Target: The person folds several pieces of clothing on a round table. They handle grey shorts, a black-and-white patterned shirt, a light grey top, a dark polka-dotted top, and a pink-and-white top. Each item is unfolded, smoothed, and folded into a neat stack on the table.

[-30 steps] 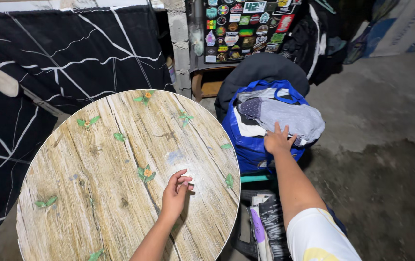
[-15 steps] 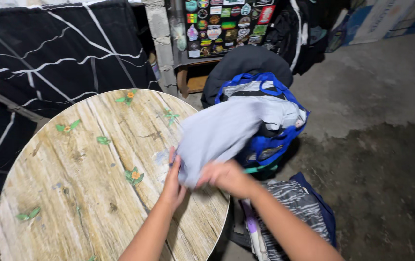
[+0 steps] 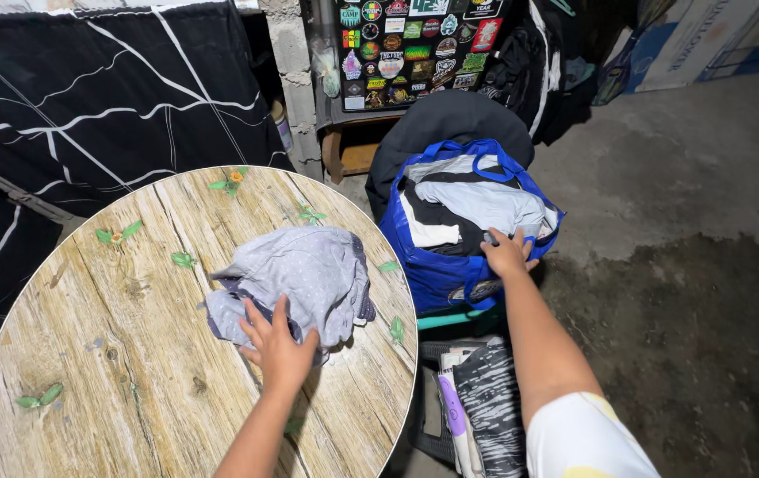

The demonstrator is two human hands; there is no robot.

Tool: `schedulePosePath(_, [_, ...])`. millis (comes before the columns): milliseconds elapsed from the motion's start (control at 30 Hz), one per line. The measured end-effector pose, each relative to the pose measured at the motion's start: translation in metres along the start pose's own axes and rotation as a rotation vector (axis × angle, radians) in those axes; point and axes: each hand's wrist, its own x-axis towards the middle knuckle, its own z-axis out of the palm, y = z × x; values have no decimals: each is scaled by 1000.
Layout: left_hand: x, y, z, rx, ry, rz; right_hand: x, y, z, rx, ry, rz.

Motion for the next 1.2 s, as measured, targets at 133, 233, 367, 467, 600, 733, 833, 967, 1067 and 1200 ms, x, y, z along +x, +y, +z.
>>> schedulePosePath(133, [-14,0,-1,-55,50,66,6,-9,3,206,51,-147])
schedulePosePath(233, [-16,9,-11,-91,120,186,-47,-49,-10,653,32,-634])
schedulePosePath(367, [-6,39,-21,-169,133,446,-192,-107,-21,715,-222,-1061])
schedulePosePath(467, [-5,53,-25,-88,165,644,-246,-126,-49,553,-637,-981])
schedulePosePath(600, [-13,50,-31,143,31,608,-213,-127,-66,183,-146,-795])
schedulePosePath(733, [-18,52,-33,265,-131,550,-161,-81,-57,-356,534,-993])
schedulePosePath(833, [-19,60,-31,271,-323,446,-164,-32,-31,-588,-88,-622])
schedulePosePath(967, [-20,64,-23,313,-369,437,-178,14,7,-665,-182,-688])
schedulePosePath(1067, [-21,62,-16,308,-346,459,-170,38,34,-499,-181,-755])
schedulePosePath(1200, [-16,57,-5,369,-333,491,-117,49,72,-231,-183,-727])
